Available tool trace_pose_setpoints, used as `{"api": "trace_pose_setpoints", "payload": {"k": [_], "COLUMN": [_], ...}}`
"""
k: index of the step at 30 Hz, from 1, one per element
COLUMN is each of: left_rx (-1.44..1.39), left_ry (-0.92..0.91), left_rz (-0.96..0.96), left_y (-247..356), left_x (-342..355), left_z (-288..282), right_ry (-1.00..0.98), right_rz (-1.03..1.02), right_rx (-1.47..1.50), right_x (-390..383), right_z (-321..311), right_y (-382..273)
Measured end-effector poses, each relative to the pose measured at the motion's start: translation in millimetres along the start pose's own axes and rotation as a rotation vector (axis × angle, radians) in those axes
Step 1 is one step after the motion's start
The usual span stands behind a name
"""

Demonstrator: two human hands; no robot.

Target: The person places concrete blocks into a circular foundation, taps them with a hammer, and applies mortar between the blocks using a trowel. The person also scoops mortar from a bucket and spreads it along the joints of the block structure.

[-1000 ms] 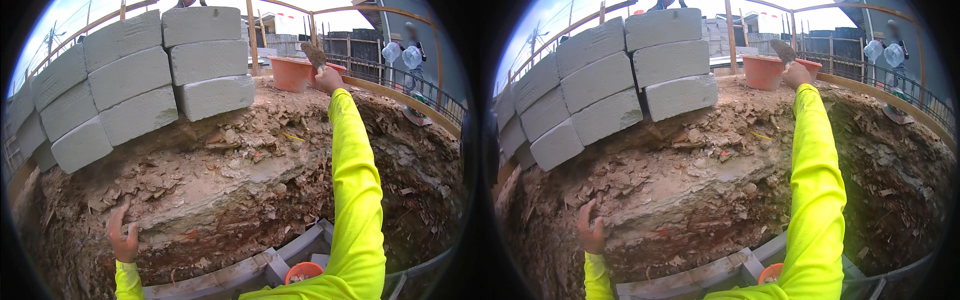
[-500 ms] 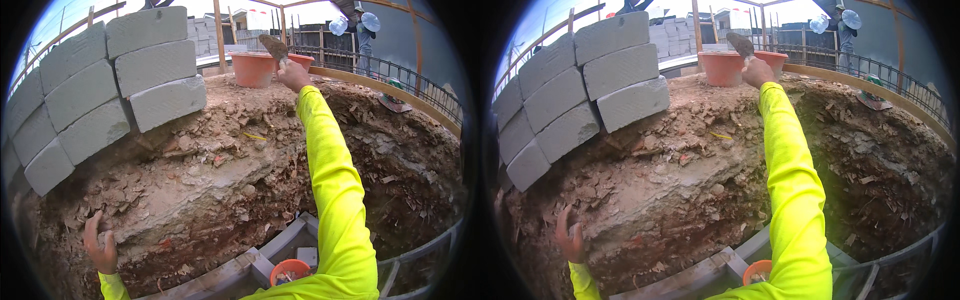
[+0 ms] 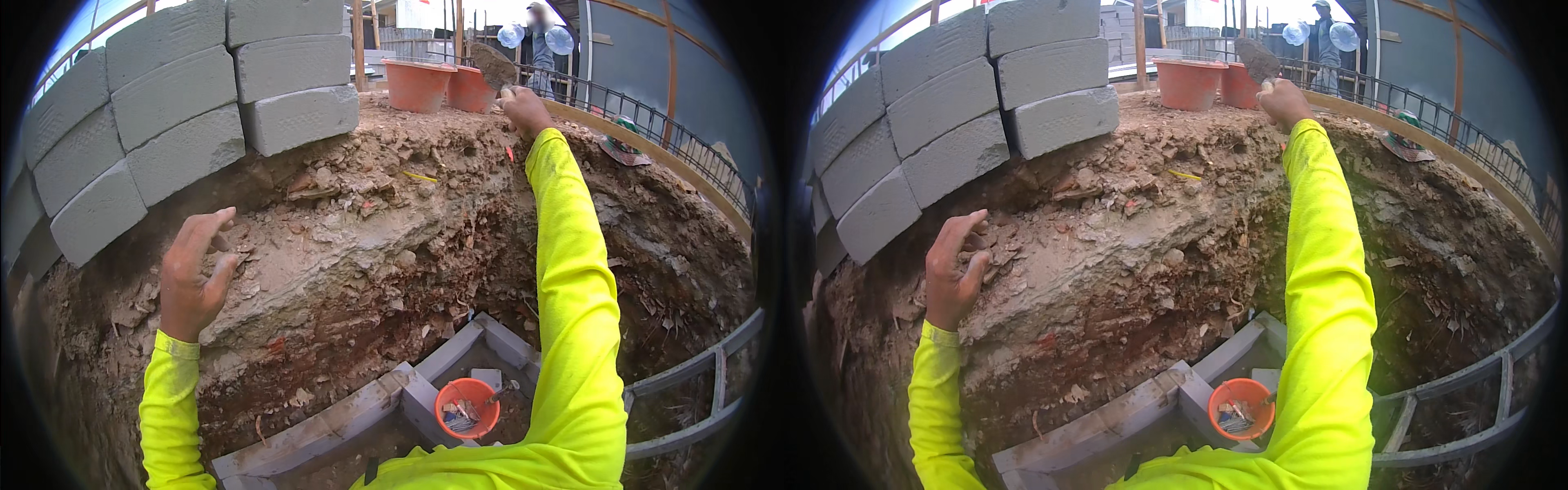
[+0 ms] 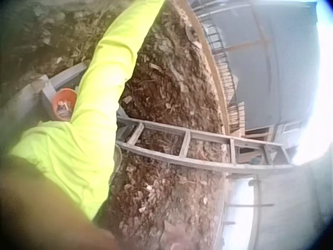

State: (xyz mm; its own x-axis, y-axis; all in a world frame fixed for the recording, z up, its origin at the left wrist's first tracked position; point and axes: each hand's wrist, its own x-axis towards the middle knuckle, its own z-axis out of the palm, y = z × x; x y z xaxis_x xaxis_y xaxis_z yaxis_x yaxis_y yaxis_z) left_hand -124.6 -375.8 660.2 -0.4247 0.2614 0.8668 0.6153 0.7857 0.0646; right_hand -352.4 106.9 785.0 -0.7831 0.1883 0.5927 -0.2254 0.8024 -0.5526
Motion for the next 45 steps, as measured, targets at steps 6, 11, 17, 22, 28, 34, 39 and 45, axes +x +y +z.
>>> {"api": "trace_pose_setpoints", "payload": {"k": [6,11,17,22,28,34,39,45], "left_rx": [0.131,0.417,0.504,0.54,0.59,0.59,0.609,0.627], "left_ry": [-0.068,-0.082,-0.056,-0.035,-0.081,-0.081,-0.07,-0.066], "left_rz": [0.131,0.342,0.369,0.38,0.354,0.334,0.334,0.361], "left_y": [4.1,12.3,24.1,30.1,31.9,29.5,27.3,23.6], "left_x": [27.4,70.2,116.7,135.9,139.8,138.4,136.7,135.0], "left_z": [2.3,16.5,22.2,36.9,40.0,35.3,30.0,31.8], "right_ry": [-0.03,0.001,-0.005,-0.03,-0.111,-0.121,-0.119,-0.036], "right_rz": [-0.025,-0.022,-0.019,-0.08,-0.035,-0.045,-0.038,-0.087], "right_rx": [0.087,0.189,0.233,0.271,0.403,0.445,0.467,0.451], "right_x": [-39.5,-0.5,16.8,40.0,41.8,36.1,23.8,17.8], "right_z": [-12.2,5.1,12.5,9.4,19.8,29.2,31.5,31.4], "right_y": [-20.3,30.0,42.1,64.5,63.3,57.0,48.1,45.5]}}
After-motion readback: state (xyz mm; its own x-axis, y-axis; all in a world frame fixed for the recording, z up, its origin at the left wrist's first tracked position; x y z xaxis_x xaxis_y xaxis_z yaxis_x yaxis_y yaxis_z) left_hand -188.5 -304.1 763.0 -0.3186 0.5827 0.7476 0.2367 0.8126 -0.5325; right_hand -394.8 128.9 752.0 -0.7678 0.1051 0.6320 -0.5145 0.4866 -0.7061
